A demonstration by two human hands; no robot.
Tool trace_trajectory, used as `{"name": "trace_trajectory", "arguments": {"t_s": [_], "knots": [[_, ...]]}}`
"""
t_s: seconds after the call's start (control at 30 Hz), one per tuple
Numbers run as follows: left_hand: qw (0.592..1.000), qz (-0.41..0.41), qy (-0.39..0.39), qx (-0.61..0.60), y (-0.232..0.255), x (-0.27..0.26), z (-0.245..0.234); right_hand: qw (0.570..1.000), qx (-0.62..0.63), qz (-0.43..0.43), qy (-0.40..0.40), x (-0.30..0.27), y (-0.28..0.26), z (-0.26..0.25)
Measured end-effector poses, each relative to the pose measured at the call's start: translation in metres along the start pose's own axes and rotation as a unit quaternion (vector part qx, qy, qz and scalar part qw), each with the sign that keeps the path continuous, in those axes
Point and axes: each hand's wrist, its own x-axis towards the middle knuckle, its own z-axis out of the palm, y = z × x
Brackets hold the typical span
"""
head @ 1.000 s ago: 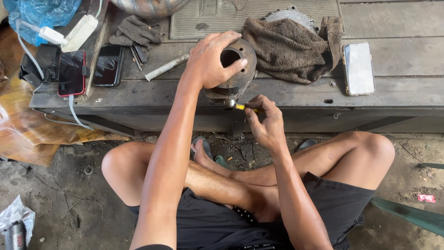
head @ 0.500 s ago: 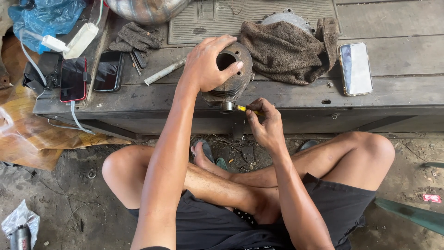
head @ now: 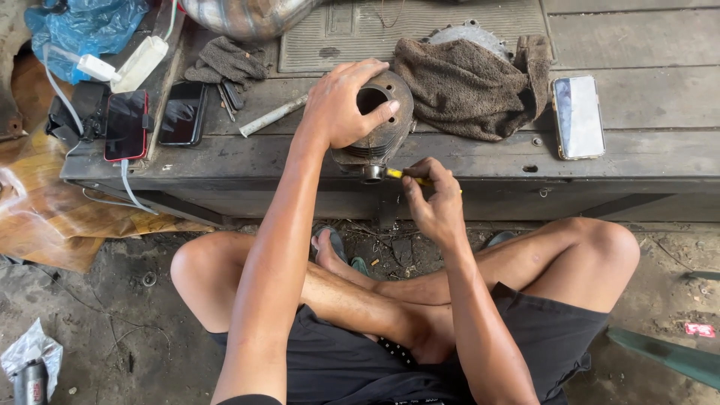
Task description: A person uses a small hand tool to scrape and clean the interior of a motorcycle engine cylinder.
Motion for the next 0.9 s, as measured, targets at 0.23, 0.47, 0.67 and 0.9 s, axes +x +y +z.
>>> {"name": "trace_trajectory", "arguments": {"t_s": [0.23, 0.47, 0.67, 0.9], "knots": [[0.999, -0.047, 0.016, 0.019, 0.006, 0.002, 0.006, 1.0, -0.003, 0.003, -0.021, 0.003, 0.007, -0.005], [0.981, -0.147, 0.109, 0.059, 0.015, 0.002, 0.025, 0.999, -0.051, 0.01, -0.005, 0.005, -0.018, -0.009], [0.956, -0.242, 0.157, 0.06, 0.033, -0.001, 0.033, 0.995, -0.051, 0.039, 0.073, 0.007, 0.009, -0.02], [0.942, -0.283, 0.172, 0.061, 0.039, 0.0, 0.039, 0.997, -0.045, 0.039, -0.041, 0.0, -0.028, -0.018]]}}
